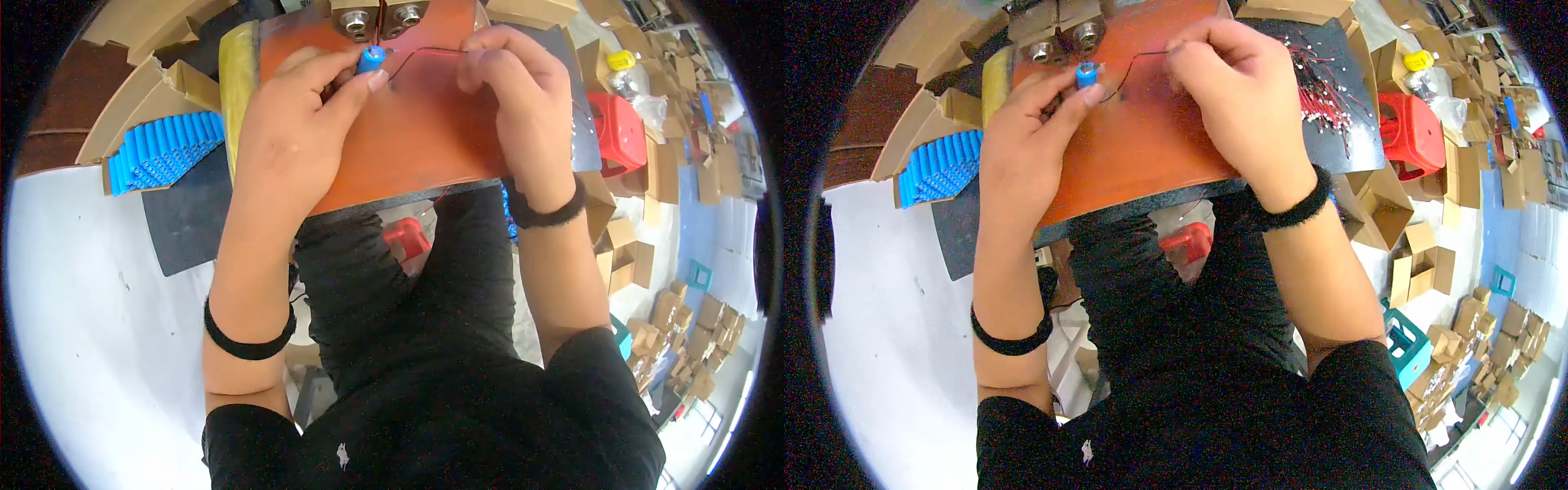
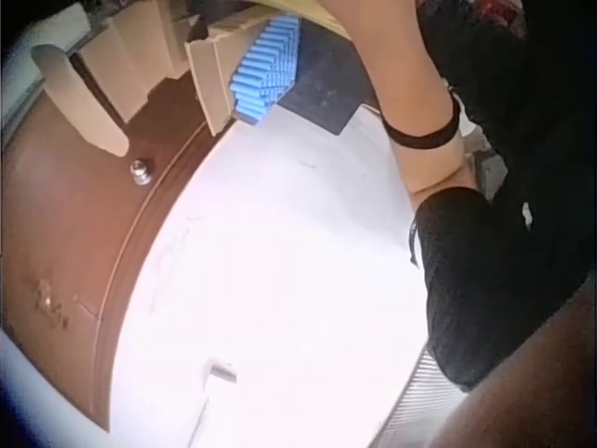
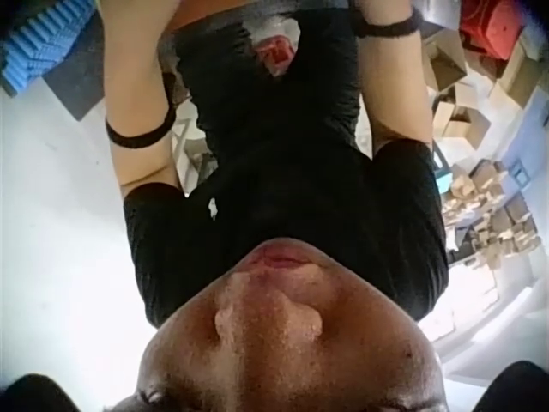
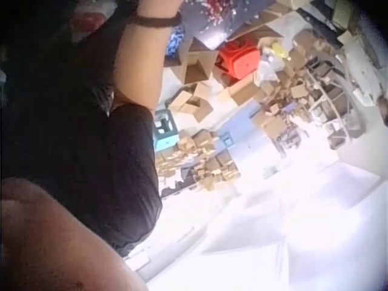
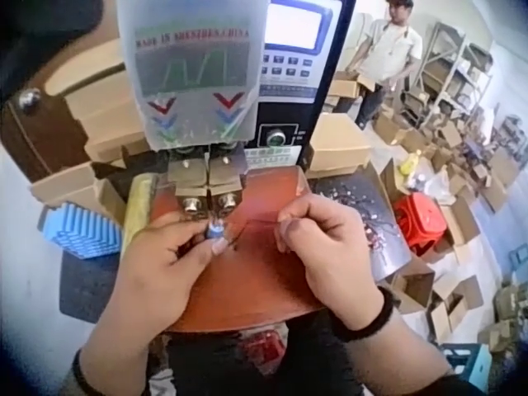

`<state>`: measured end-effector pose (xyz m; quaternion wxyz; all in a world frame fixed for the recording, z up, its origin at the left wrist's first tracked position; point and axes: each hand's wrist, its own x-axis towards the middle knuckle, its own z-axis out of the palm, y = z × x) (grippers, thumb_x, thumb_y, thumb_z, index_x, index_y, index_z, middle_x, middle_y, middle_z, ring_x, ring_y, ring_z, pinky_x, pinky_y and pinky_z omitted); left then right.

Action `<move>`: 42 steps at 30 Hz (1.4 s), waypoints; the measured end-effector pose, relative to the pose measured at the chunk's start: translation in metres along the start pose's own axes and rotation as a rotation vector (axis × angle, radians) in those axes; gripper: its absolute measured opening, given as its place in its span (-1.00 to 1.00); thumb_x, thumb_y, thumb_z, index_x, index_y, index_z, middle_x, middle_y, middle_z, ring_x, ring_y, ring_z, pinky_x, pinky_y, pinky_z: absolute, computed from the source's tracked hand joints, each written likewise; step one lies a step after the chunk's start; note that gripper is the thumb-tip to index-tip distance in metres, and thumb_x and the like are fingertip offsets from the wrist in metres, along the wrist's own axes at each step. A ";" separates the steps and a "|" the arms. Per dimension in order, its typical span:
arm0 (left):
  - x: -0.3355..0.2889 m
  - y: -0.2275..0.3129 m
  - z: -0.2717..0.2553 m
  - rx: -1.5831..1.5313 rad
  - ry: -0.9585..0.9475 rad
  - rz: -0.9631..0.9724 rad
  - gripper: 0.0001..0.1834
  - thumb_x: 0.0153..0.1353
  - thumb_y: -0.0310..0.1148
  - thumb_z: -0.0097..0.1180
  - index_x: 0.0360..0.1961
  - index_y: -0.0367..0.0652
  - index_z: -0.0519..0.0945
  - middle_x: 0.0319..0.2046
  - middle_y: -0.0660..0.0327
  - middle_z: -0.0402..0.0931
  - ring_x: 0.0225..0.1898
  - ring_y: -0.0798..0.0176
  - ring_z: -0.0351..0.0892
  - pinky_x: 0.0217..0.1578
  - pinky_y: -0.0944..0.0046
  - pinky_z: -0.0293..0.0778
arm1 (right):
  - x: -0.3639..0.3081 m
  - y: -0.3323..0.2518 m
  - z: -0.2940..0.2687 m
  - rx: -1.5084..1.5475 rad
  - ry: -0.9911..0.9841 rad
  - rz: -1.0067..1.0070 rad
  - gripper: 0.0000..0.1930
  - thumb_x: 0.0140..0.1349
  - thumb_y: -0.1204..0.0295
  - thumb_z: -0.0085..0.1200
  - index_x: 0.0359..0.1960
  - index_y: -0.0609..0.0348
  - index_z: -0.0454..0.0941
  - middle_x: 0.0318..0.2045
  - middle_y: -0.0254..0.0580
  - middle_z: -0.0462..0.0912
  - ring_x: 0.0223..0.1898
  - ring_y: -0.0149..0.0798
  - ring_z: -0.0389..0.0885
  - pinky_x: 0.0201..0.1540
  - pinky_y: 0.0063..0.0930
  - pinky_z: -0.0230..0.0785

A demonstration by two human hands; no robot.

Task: Using a spot welding machine to connect battery cells and assemble a battery pack.

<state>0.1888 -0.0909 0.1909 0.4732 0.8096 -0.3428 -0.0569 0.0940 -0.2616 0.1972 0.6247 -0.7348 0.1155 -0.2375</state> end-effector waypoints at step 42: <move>-0.006 0.005 -0.002 -0.149 -0.248 0.147 -0.77 0.12 -0.45 0.24 -0.19 -0.31 0.63 -0.23 0.25 0.57 -0.22 0.40 0.53 -0.16 0.43 0.43 | -0.049 -0.023 -0.070 0.024 0.170 -0.156 -0.92 0.13 0.56 0.02 -0.41 0.31 0.54 -0.52 -0.34 0.55 -0.47 -0.49 0.46 -0.39 -0.60 0.31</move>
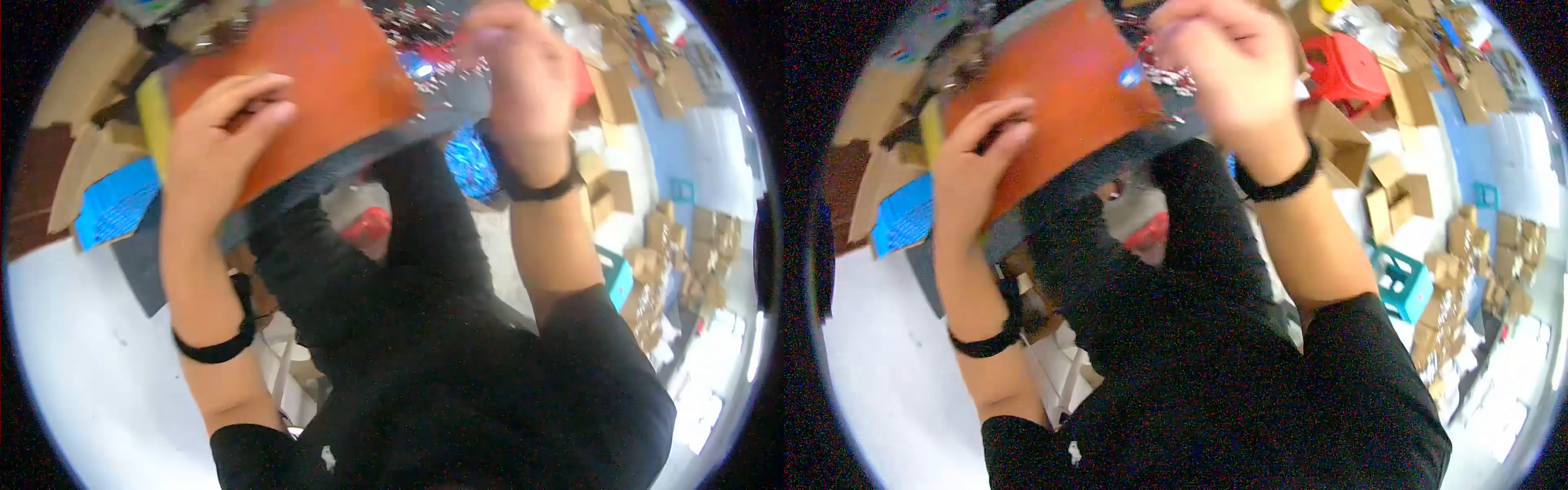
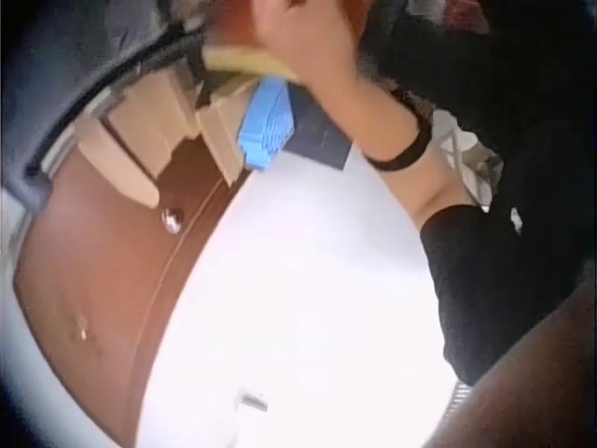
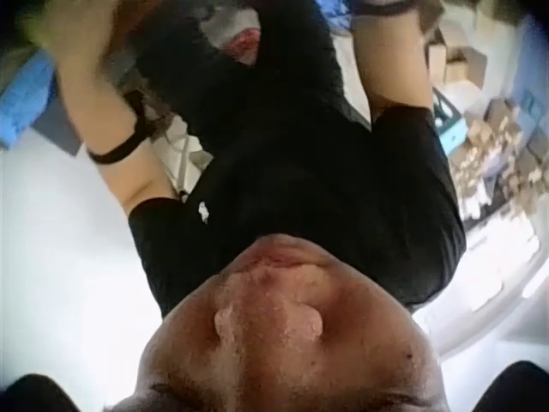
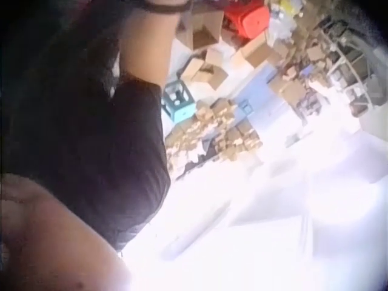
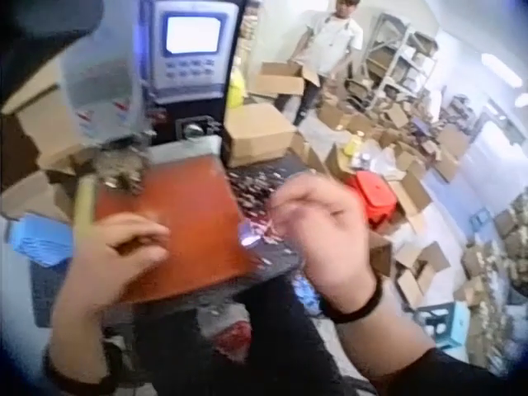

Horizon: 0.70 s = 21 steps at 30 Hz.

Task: Using a spot welding machine to connect battery cells and assemble a battery pack.

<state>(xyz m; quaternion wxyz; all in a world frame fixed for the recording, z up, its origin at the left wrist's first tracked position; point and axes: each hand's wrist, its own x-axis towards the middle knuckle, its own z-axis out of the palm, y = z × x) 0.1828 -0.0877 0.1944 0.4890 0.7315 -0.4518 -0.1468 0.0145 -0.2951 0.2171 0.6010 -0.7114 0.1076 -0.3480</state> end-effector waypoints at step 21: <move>0.009 -0.013 0.004 0.066 0.079 -0.224 -0.76 0.29 -0.41 0.10 -0.11 -0.35 0.61 -0.18 0.17 0.60 -0.11 0.35 0.54 0.03 0.38 0.38 | -0.260 0.162 -0.189 -0.738 -0.043 0.852 -0.72 0.16 0.34 0.10 -0.18 0.28 0.59 -0.23 0.06 0.63 -0.16 -0.02 0.62 -0.06 -0.27 0.44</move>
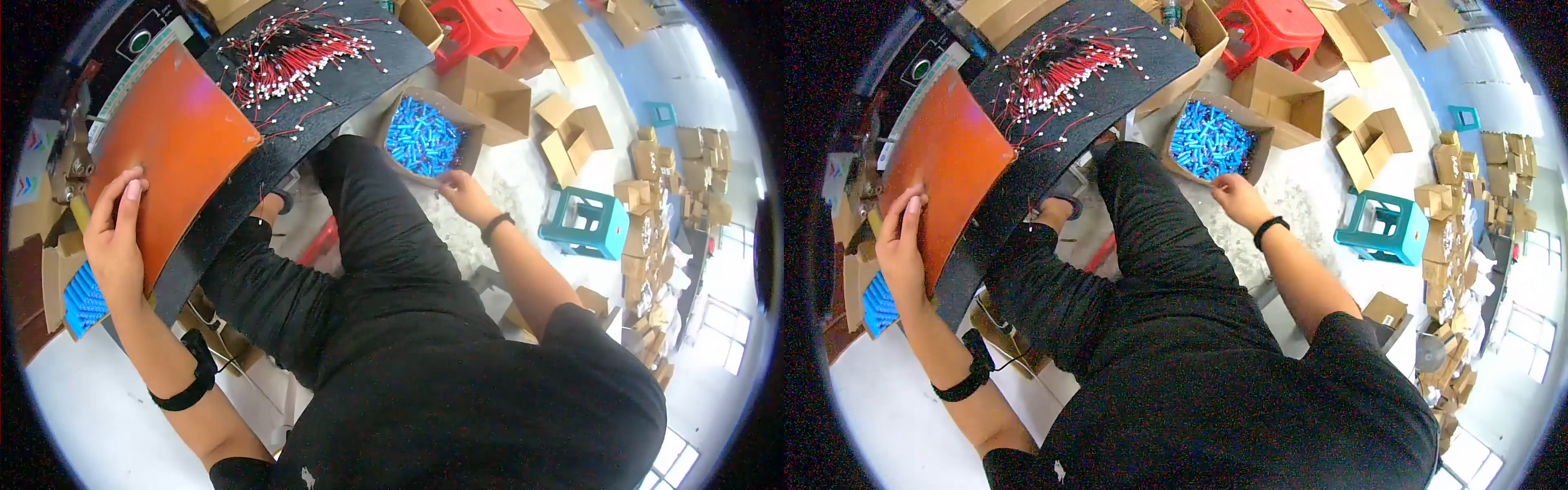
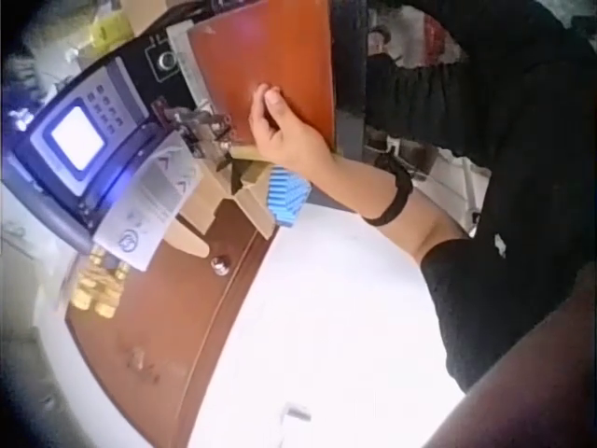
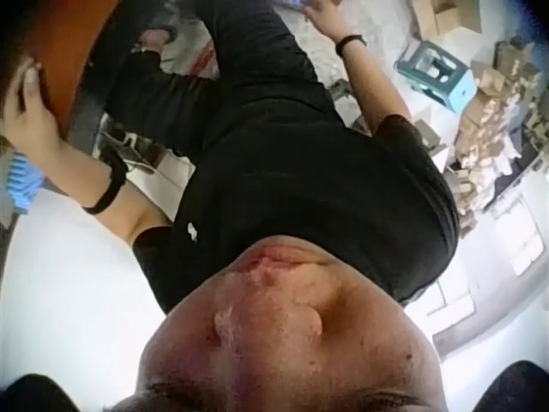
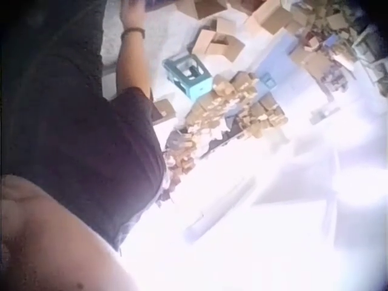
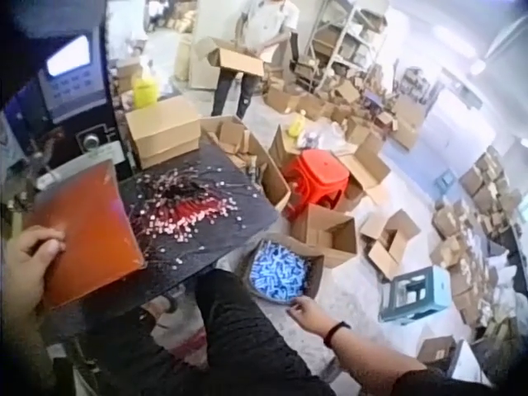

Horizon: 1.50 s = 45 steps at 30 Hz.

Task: Using a spot welding machine to connect battery cells and assemble a battery pack.

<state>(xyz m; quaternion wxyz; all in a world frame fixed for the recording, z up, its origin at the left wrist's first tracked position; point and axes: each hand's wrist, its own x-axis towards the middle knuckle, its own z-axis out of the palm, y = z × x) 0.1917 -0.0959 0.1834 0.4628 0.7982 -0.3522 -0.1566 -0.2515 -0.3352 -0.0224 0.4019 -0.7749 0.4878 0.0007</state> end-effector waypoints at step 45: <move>-0.096 -0.084 -0.178 1.068 0.534 0.073 -0.66 0.00 -0.27 0.32 -0.13 0.10 0.66 -0.15 0.34 0.49 -0.08 0.24 0.45 0.01 0.11 0.16 | -0.004 -0.232 0.014 0.240 0.146 -0.579 -0.90 0.33 0.56 -0.11 -0.22 0.25 0.47 -0.31 -0.36 0.47 -0.27 -0.51 0.39 -0.18 -0.66 0.23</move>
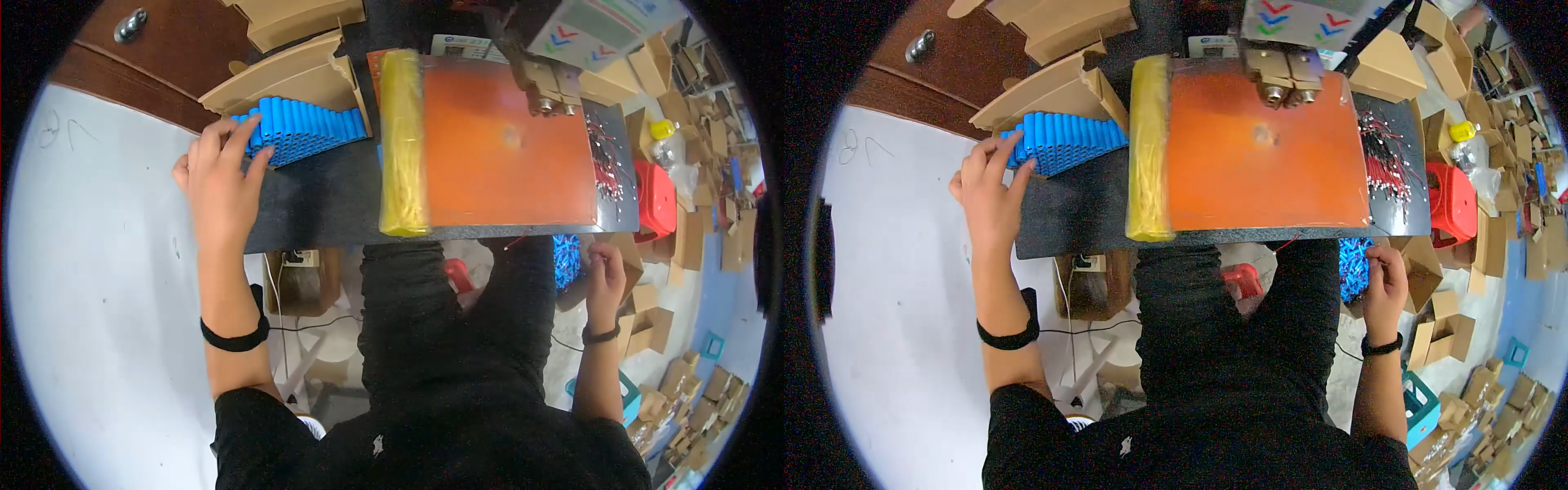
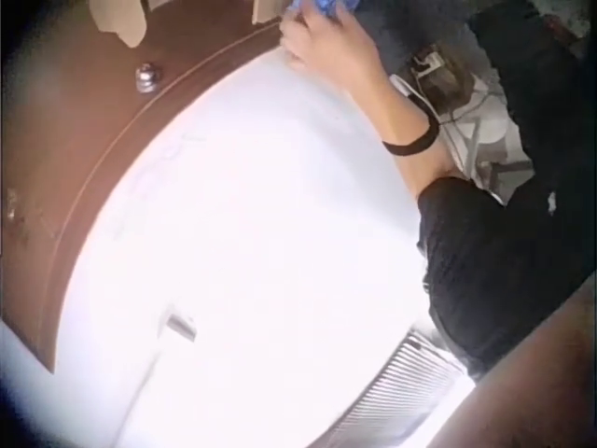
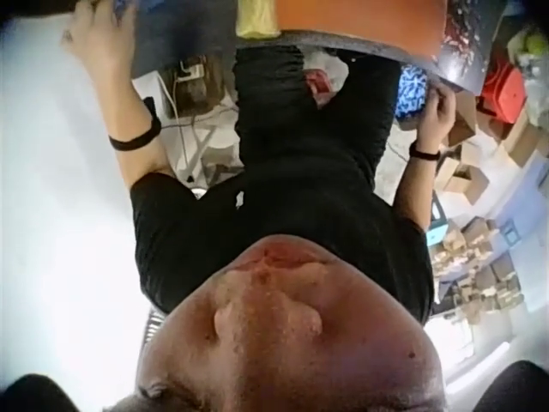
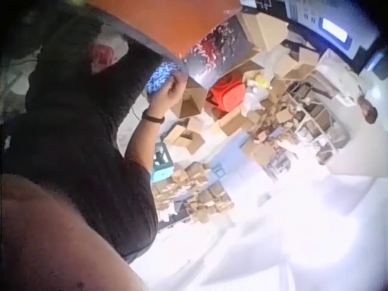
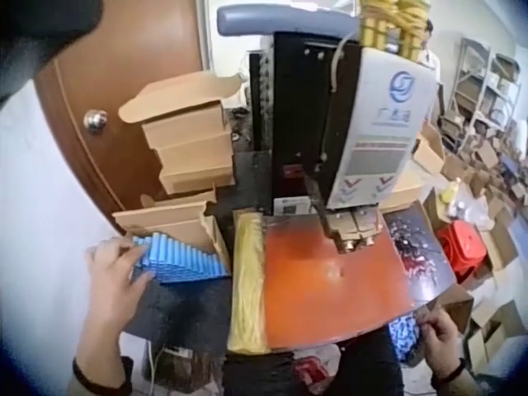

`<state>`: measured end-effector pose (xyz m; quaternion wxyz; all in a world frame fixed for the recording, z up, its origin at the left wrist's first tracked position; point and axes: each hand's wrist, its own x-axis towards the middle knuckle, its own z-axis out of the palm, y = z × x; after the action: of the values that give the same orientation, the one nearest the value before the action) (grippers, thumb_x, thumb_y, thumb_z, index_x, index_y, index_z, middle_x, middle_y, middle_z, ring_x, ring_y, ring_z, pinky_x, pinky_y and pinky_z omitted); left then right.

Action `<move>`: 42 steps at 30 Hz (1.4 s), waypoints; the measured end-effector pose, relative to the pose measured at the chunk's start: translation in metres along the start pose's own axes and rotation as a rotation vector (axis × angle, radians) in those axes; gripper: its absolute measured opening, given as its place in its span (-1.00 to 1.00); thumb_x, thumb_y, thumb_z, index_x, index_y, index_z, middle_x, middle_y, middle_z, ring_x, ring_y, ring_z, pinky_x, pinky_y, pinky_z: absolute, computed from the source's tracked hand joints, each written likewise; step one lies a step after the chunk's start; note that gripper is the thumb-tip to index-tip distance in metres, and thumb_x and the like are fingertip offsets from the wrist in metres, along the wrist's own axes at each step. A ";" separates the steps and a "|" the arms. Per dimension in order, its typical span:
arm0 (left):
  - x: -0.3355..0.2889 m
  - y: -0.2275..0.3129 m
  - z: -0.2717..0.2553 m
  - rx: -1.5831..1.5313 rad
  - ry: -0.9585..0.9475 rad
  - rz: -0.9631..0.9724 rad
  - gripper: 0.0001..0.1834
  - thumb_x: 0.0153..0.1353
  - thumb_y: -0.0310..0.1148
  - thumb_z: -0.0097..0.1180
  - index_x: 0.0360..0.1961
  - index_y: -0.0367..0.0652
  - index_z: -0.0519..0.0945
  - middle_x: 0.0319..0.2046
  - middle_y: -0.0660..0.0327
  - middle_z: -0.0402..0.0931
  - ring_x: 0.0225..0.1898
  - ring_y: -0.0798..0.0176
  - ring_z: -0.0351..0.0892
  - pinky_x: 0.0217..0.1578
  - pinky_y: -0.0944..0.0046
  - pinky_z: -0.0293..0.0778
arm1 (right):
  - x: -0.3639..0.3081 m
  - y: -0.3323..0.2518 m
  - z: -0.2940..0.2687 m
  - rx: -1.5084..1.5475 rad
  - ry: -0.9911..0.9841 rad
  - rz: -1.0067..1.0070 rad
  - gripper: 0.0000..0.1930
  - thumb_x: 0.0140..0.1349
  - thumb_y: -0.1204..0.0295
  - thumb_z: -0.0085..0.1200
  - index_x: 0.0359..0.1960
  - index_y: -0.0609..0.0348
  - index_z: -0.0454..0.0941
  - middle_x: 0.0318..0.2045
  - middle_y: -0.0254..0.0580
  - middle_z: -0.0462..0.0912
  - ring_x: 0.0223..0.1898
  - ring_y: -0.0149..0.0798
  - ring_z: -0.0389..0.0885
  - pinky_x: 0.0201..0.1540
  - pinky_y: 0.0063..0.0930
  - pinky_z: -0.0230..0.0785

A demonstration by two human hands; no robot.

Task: Using a spot welding machine to connect battery cells and assemble a battery pack.

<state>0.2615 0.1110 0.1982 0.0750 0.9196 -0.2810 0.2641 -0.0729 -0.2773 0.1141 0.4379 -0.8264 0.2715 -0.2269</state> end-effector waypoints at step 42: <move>0.025 0.211 -0.003 -0.758 -0.279 -0.006 -0.71 0.14 -0.56 0.16 -0.08 -0.28 0.51 -0.19 0.14 0.54 -0.17 0.26 0.56 -0.10 0.32 0.44 | 0.146 -0.017 -0.088 -0.644 0.252 -0.158 -0.78 0.18 0.27 -0.03 -0.33 0.13 0.59 -0.35 0.02 0.64 -0.24 0.07 0.61 -0.21 -0.10 0.46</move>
<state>0.1605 -0.0752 0.2123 0.3708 0.8546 -0.3633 0.0143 -0.0131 -0.4160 0.1938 0.0992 -0.9061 0.3161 -0.2631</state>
